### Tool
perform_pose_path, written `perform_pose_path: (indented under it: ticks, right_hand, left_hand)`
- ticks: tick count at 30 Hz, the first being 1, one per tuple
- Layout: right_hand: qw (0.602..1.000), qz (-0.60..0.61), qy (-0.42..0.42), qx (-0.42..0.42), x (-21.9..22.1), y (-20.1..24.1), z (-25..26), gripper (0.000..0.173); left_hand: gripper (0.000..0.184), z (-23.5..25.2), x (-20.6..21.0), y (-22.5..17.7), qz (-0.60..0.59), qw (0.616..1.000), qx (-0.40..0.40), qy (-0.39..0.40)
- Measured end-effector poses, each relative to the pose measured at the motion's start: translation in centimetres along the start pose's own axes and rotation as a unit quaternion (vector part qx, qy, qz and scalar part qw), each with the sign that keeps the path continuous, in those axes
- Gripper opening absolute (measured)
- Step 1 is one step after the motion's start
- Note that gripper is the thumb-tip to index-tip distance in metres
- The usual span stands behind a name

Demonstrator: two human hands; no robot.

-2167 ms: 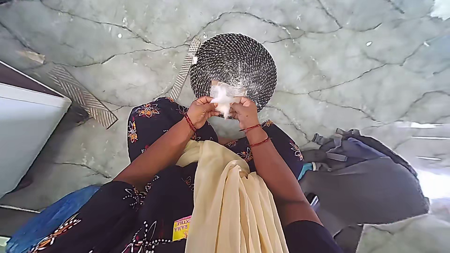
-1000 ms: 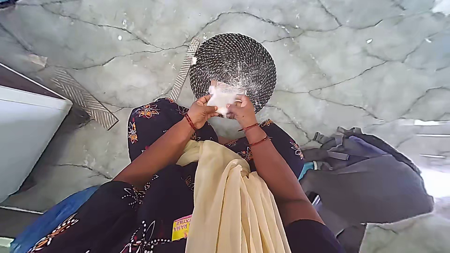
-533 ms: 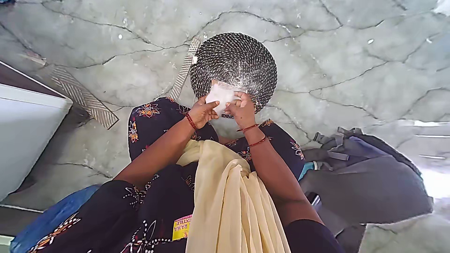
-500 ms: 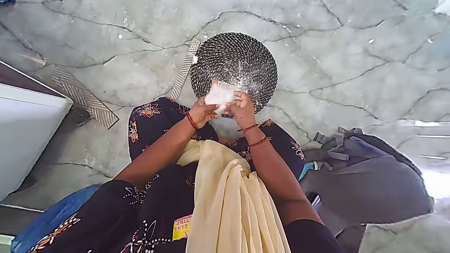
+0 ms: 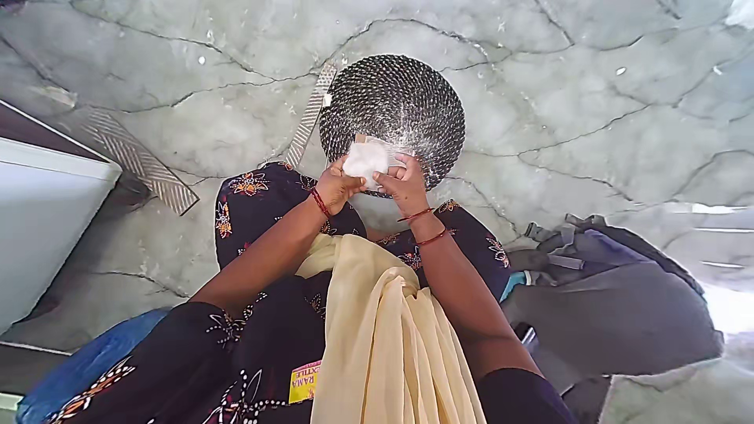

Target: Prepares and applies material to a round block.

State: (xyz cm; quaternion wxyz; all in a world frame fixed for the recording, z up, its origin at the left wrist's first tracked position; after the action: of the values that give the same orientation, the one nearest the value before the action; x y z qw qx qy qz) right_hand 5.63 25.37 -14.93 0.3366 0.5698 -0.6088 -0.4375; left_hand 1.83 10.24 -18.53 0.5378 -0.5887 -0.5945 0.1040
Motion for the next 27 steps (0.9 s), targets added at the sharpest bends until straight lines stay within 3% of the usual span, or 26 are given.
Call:
perform_pose_path:
  ticks: [7, 12, 16, 19, 22, 24, 27]
  right_hand:
    - [0.999, 0.004, -0.026, -0.028, -1.5, 0.8, 0.2, 0.073]
    - [0.989, -0.133, -0.039, -0.049, -1.1, 0.9, 0.2, 0.023]
    - [0.97, -0.235, -0.041, -0.049, -0.8, 2.0, -0.4, 0.024]
    - [0.962, -0.266, -0.022, -0.061, 0.1, 2.1, -0.6, 0.025]
    - [0.987, -0.151, 0.002, -0.049, 0.3, 0.9, -0.2, 0.022]
    - [1.0, 0.015, 0.02, 0.0, 0.0, -0.1, 0.1, 0.015]
    - [0.978, 0.196, 0.008, 0.067, -0.6, -0.2, -0.1, 0.013]
  left_hand:
    - [0.06, 0.0, 0.4, 0.1, 0.047, 0.998, 0.016, 0.044]
    - [0.054, -0.2, 0.7, 0.3, 0.104, 0.992, 0.022, 0.073]
    - [0.045, -0.4, 1.1, 0.1, 0.108, 0.989, -0.014, 0.102]
    - [0.031, -0.3, 0.8, 0.0, 0.088, 0.994, -0.012, 0.068]
    - [0.01, 0.1, 0.0, 0.6, 0.041, 0.999, -0.012, 0.002]
    - [0.01, 0.0, -0.2, 0.6, 0.001, 1.0, -0.022, -0.012]
    - [0.018, -0.3, 0.2, 0.2, -0.068, 0.997, -0.037, 0.002]
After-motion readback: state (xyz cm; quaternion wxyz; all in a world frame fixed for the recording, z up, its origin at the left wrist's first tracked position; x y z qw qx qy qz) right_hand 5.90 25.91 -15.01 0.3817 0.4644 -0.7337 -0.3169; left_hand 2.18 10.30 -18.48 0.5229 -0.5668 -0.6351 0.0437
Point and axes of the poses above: each hand's wrist, its own z-axis towards the middle knuckle, its own x-axis out of the palm, y = z × x, the point moved 6 cm from there along z, towards the middle knuckle, and after that the axes turned 8 degrees about y, right-handed, at the moved point
